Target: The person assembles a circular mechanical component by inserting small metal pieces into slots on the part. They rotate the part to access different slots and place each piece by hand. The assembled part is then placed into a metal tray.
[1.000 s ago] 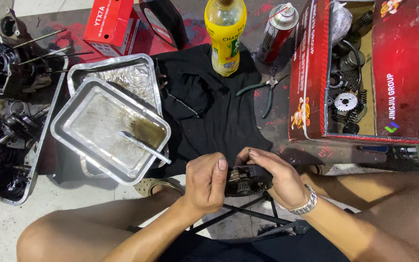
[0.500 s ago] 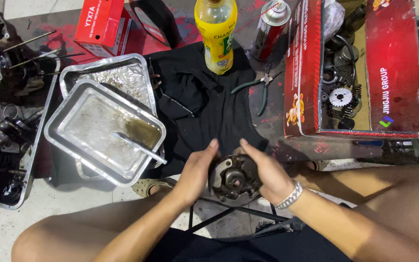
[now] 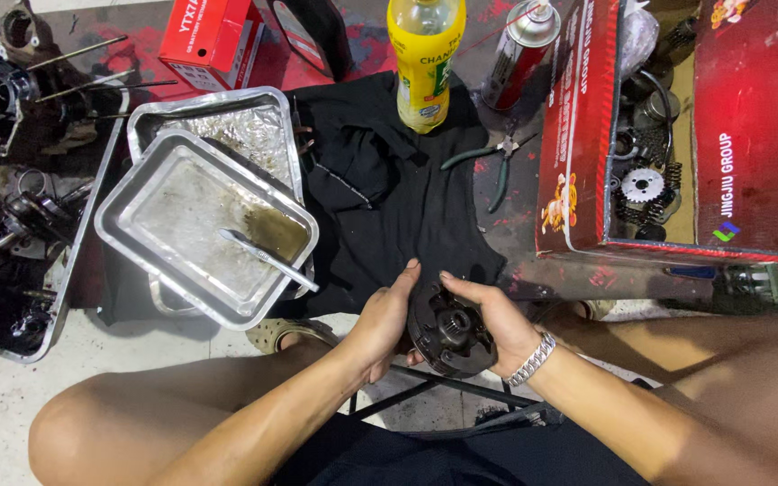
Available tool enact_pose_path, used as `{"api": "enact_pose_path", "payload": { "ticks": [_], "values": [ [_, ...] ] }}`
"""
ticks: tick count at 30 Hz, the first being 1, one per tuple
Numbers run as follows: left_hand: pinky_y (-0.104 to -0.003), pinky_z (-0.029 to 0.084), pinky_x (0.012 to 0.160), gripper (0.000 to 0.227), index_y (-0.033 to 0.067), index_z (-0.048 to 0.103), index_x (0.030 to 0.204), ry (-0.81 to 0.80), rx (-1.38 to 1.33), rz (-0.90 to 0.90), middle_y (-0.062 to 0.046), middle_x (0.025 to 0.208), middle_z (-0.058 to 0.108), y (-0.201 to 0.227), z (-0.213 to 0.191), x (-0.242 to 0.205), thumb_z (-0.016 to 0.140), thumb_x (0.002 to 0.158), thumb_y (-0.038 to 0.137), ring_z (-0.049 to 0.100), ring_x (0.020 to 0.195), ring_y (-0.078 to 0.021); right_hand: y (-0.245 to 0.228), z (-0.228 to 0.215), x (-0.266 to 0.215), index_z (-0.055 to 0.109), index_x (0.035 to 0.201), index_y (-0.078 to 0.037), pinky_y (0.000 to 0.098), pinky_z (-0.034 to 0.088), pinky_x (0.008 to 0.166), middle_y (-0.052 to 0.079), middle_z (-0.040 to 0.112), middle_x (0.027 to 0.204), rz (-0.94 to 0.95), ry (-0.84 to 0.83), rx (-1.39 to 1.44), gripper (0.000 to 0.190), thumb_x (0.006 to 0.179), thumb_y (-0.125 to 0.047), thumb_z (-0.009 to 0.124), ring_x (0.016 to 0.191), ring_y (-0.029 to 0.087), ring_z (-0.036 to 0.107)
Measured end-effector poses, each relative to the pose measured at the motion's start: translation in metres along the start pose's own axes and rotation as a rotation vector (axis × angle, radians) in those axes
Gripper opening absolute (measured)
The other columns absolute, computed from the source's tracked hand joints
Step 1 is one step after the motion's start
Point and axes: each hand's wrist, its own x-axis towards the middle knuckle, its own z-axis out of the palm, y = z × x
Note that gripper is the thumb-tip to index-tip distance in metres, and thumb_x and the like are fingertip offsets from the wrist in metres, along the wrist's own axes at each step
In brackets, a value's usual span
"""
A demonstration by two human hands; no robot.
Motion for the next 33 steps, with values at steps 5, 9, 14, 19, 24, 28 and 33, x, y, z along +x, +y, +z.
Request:
{"api": "enact_pose_path", "payload": {
  "ticks": [5, 9, 14, 19, 24, 28, 33],
  "values": [
    [-0.028, 0.04, 0.035, 0.071, -0.0015, 0.062, 0.079, 0.007, 0.065, -0.029, -0.009, 0.057, 0.061, 0.005, 0.003, -0.009, 0.047, 0.101, 0.064, 0.053, 0.038, -0.0155, 0.006, -0.011, 0.011, 0.066, 0.102, 0.008, 0.0384, 0.063, 0.065, 0.024, 0.074, 0.085, 0.021, -0.001, -0.028, 0.059, 0.099, -0.048, 0.05, 0.071, 0.036, 0.075],
    [-0.027, 0.039, 0.035, 0.07, 0.0039, 0.056, 0.07, -0.049, 0.171, -0.043, -0.009, 0.052, 0.059, 0.012, 0.008, -0.022, 0.047, 0.099, 0.067, 0.054, 0.038, -0.0164, 0.015, -0.035, 0.03, 0.067, 0.094, 0.0, 0.0263, 0.05, 0.042, 0.019, 0.071, 0.073, -0.021, -0.125, -0.04, 0.055, 0.104, -0.051, 0.047, 0.061, 0.026, 0.072],
    [-0.026, 0.039, 0.037, 0.065, 0.0064, 0.059, 0.07, -0.095, 0.191, 0.002, -0.008, 0.052, 0.058, 0.019, 0.007, -0.027, 0.05, 0.098, 0.064, 0.055, 0.04, -0.0158, 0.017, -0.053, 0.04, 0.065, 0.08, -0.003, 0.0213, 0.044, 0.037, 0.019, 0.071, 0.069, 0.071, -0.148, 0.029, 0.064, 0.102, -0.059, 0.043, 0.056, 0.023, 0.068],
    [-0.027, 0.038, 0.034, 0.064, 0.0045, 0.058, 0.069, -0.128, 0.168, 0.029, -0.009, 0.05, 0.056, 0.017, 0.003, -0.027, 0.051, 0.1, 0.06, 0.053, 0.037, -0.0163, 0.018, -0.048, 0.039, 0.064, 0.079, -0.002, 0.0234, 0.041, 0.036, 0.016, 0.069, 0.07, 0.056, -0.113, 0.005, 0.062, 0.102, -0.056, 0.045, 0.062, 0.025, 0.071],
    [-0.026, 0.036, 0.033, 0.064, 0.0036, 0.06, 0.069, -0.184, 0.131, 0.032, -0.009, 0.049, 0.056, 0.015, -0.001, -0.027, 0.049, 0.103, 0.056, 0.051, 0.035, -0.0159, 0.017, -0.048, 0.038, 0.066, 0.081, -0.002, 0.0234, 0.041, 0.034, 0.009, 0.068, 0.068, 0.08, -0.052, 0.08, 0.057, 0.104, -0.051, 0.048, 0.057, 0.024, 0.068],
    [-0.026, 0.037, 0.033, 0.067, 0.0008, 0.063, 0.07, -0.272, 0.078, 0.008, -0.01, 0.05, 0.058, 0.014, 0.0, -0.027, 0.044, 0.107, 0.054, 0.051, 0.035, -0.0156, 0.017, -0.055, 0.038, 0.064, 0.081, 0.0, 0.0237, 0.043, 0.036, 0.012, 0.069, 0.069, 0.052, -0.299, 0.099, 0.059, 0.104, -0.051, 0.044, 0.056, 0.022, 0.068],
    [-0.026, 0.038, 0.033, 0.072, -0.0017, 0.064, 0.07, -0.373, 0.055, 0.007, -0.011, 0.052, 0.059, 0.013, 0.0, -0.029, 0.039, 0.109, 0.053, 0.053, 0.036, -0.0169, 0.019, -0.061, 0.032, 0.065, 0.082, 0.0, 0.0235, 0.041, 0.033, 0.015, 0.068, 0.064, 0.076, -0.193, 0.112, 0.058, 0.104, -0.05, 0.043, 0.044, 0.018, 0.062]
  ]
}}
